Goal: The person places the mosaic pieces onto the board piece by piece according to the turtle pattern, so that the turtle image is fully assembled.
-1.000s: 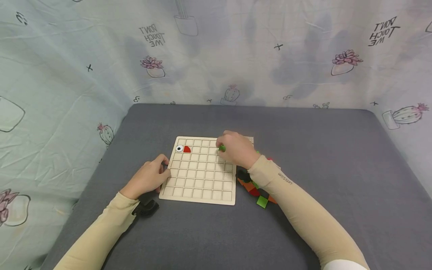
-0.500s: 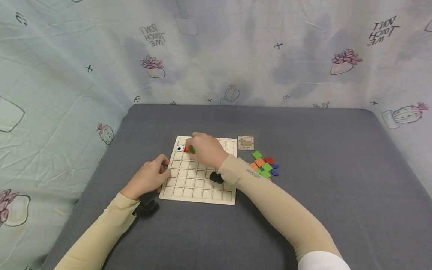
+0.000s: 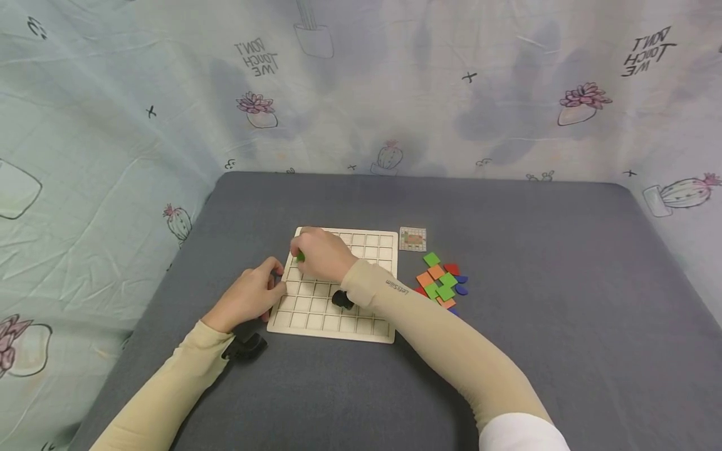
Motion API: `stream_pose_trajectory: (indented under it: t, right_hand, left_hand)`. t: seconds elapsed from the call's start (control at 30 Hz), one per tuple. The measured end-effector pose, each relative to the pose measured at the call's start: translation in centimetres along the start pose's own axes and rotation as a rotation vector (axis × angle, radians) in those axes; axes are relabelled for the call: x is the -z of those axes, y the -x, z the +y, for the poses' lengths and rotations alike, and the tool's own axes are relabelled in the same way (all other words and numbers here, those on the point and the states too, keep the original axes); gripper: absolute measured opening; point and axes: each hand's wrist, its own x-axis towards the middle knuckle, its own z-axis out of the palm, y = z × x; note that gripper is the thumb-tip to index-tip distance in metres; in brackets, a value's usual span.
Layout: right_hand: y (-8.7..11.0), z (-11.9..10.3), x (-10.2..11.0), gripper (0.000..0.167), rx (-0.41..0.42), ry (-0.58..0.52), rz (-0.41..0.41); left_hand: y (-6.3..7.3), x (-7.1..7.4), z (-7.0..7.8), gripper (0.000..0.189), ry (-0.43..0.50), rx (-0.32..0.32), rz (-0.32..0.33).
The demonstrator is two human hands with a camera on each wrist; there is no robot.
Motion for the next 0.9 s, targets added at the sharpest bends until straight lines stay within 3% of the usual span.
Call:
stream_pose_trajectory:
  t: [0.53, 0.9]
  right_hand:
    - [-1.3, -0.2, -0.6, 0.013, 0.004, -0.021, -0.038]
    - [-1.7, -0.2, -0.9, 0.005, 0.010, -0.025, -0.043]
  left_hand:
    - [0.0, 0.3, 0.3, 0.023, -0.004, -0.009, -0.002]
    - [0.1, 0.3, 0.2, 0.023, -0.004, -0.010, 0.002]
